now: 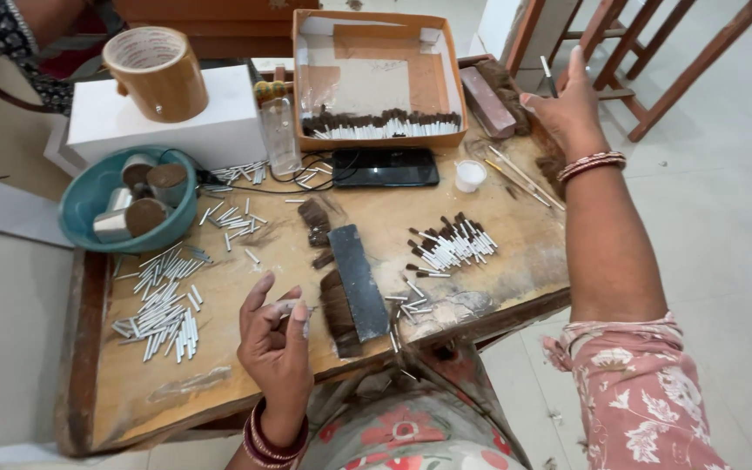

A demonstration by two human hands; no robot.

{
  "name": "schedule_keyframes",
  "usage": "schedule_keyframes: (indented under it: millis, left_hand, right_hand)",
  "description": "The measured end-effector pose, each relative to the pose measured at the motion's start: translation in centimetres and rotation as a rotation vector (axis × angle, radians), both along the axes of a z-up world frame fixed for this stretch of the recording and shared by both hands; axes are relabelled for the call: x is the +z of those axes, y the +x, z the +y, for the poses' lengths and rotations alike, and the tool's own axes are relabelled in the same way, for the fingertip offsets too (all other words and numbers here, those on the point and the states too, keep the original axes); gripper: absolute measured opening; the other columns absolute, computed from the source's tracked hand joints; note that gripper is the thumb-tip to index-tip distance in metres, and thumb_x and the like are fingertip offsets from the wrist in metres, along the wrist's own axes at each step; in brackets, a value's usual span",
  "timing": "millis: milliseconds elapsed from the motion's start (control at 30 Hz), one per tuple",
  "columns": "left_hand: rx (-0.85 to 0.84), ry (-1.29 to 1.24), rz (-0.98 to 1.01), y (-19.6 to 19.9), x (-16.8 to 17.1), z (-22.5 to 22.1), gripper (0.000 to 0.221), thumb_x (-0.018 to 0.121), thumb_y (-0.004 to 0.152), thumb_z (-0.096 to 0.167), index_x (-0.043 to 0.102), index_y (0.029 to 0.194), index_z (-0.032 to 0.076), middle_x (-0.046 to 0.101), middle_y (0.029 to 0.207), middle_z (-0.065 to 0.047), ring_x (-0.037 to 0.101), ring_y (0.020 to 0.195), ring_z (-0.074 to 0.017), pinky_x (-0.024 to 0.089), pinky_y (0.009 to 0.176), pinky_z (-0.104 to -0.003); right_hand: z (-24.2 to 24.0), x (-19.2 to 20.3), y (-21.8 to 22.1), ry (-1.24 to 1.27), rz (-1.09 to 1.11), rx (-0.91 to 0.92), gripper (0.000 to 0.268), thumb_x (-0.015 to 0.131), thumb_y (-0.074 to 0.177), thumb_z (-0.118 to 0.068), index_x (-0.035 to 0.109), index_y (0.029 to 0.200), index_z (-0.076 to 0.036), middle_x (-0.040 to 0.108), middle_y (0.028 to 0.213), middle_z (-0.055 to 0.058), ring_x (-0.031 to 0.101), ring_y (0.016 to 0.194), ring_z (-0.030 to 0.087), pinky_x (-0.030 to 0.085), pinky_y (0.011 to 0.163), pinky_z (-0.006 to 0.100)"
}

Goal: The person assembles small brushes by inserting brown bristles into silver metal ferrules.

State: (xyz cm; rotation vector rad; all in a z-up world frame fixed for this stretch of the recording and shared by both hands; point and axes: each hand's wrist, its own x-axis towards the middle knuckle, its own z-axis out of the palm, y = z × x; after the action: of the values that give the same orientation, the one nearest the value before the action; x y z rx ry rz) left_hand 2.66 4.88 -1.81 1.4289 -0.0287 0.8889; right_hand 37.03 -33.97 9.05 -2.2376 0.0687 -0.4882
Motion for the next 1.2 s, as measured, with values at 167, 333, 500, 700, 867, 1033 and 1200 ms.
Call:
schedule_keyframes:
  millis: [167,333,500,700,867,1033,1200]
  left_hand:
    - [-0.058,-0.064,-0.023,0.5,-0.3,0.2,0.007,0.068,0.097,0.0,0.068,0.103,-0.002,0.062,0.133,-0.017,0.07,0.108,-0.019,0.057,0.089,-0.027]
    - [-0.174,-0.234,-0.008,0.5,-0.8,0.0,0.005,0.07,0.097,0.001,0.071,0.102,-0.001,0.075,0.104,-0.008,0.066,0.089,-0.0085,0.053,0.079,-0.022]
    - [-0.205,-0.242,0.001,0.9,-1.7,0.1,0.004,0.072,0.096,-0.001,0.069,0.095,0.0,0.069,0.087,0.0,0.06,0.076,-0.0046,0.049,0.069,-0.021]
    - [-0.258,-0.283,0.007,0.8,-0.9,0.1,0.009,0.072,0.096,0.0,0.064,0.091,0.002,0.067,0.081,0.001,0.06,0.072,-0.0052,0.049,0.066,-0.021]
    - [-0.26,-0.278,0.003,0.7,-0.6,0.2,0.009,0.072,0.096,0.001,0.064,0.091,0.002,0.066,0.08,0.001,0.059,0.072,-0.0052,0.049,0.066,-0.021]
    - [-0.261,-0.304,-0.008,0.7,-0.6,0.1,0.008,0.072,0.096,0.001,0.065,0.093,0.001,0.067,0.081,0.0,0.06,0.072,-0.0055,0.049,0.066,-0.021]
    - [-0.273,-0.309,-0.023,0.6,-0.9,0.0,0.005,0.071,0.097,0.002,0.067,0.096,-0.001,0.07,0.083,-0.002,0.062,0.074,-0.0063,0.05,0.067,-0.022]
  right_hand:
    - [-1.3,-1.0,-0.2,0.015,-0.149,0.103,0.11,0.092,0.081,-0.02,0.023,0.163,0.004,0.044,0.16,0.025,0.051,0.144,0.031,0.042,0.117,0.036]
    - [-2.2,-1.7,0.2,-0.012,-0.206,0.138,0.107,0.091,0.081,-0.022,0.028,0.162,0.007,0.048,0.157,0.028,0.054,0.14,0.032,0.045,0.112,0.036]
    - [-1.1,-1.3,-0.4,-0.092,-0.173,0.078,0.101,0.09,0.085,-0.027,0.033,0.161,0.009,0.052,0.152,0.031,0.057,0.136,0.034,0.045,0.111,0.039]
    - [-0.5,-1.5,0.4,-0.077,-0.156,0.067,0.098,0.09,0.086,-0.027,0.036,0.159,0.008,0.053,0.15,0.032,0.057,0.135,0.033,0.046,0.108,0.038]
    - [0.3,-2.4,0.4,0.175,-0.204,0.17,0.075,0.081,0.099,-0.031,0.043,0.152,0.007,0.058,0.129,0.022,0.061,0.107,0.022,0.05,0.083,0.032]
    - [6.0,1.1,-13.0,0.716,-0.113,0.35,0.045,0.048,0.114,-0.043,0.06,0.134,-0.006,0.062,0.08,0.002,0.047,0.059,0.007,0.035,0.051,0.022]
    - [9.8,-7.8,-22.6,0.872,-0.263,0.476,0.033,0.045,0.117,-0.031,0.065,0.108,-0.006,0.056,0.073,0.0,0.043,0.055,0.007,0.034,0.047,0.022]
